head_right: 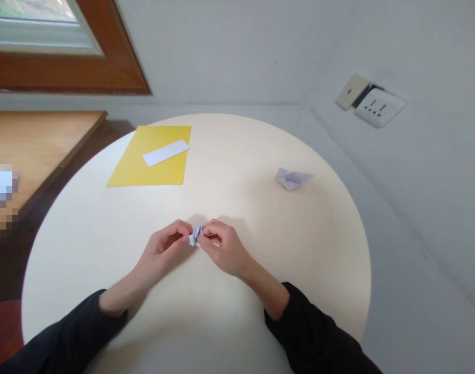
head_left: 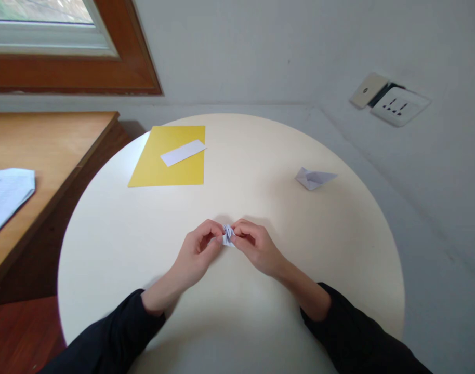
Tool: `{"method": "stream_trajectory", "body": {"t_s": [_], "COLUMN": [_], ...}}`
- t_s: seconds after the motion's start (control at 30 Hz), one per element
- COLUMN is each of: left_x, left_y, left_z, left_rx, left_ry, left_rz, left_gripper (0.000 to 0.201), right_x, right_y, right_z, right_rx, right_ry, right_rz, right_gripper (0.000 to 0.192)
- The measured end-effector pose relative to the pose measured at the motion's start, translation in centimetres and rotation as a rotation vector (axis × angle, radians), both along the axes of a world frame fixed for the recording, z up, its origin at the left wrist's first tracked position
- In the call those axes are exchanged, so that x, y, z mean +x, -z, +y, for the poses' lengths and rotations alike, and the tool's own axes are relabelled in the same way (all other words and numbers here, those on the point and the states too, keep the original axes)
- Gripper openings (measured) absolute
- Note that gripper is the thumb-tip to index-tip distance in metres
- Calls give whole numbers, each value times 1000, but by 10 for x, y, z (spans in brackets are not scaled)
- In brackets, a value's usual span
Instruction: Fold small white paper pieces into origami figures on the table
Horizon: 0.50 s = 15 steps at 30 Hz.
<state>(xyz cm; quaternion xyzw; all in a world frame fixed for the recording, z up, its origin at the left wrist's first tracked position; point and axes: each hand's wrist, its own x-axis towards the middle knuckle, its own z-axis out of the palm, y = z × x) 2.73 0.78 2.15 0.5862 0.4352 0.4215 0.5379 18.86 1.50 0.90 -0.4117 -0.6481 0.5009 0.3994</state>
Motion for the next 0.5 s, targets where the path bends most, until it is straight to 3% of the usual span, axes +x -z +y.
{"method": "stream_trajectory", "body": {"t_s": [0.23,0.5], "left_x": [-4,2], "left_y": [12,0], "left_z": [3,5], "left_rx": [-81,-225], "left_ry": [-126,-163], "left_rz": [-154,-360], "left_gripper": [14,15], "right_x": [3,6], "right_y": [1,-1], "right_z": [1,3], "right_rx": [-24,-80], "right_ry": [77,71], "right_rz": [68,72], "right_gripper": [18,20]}}
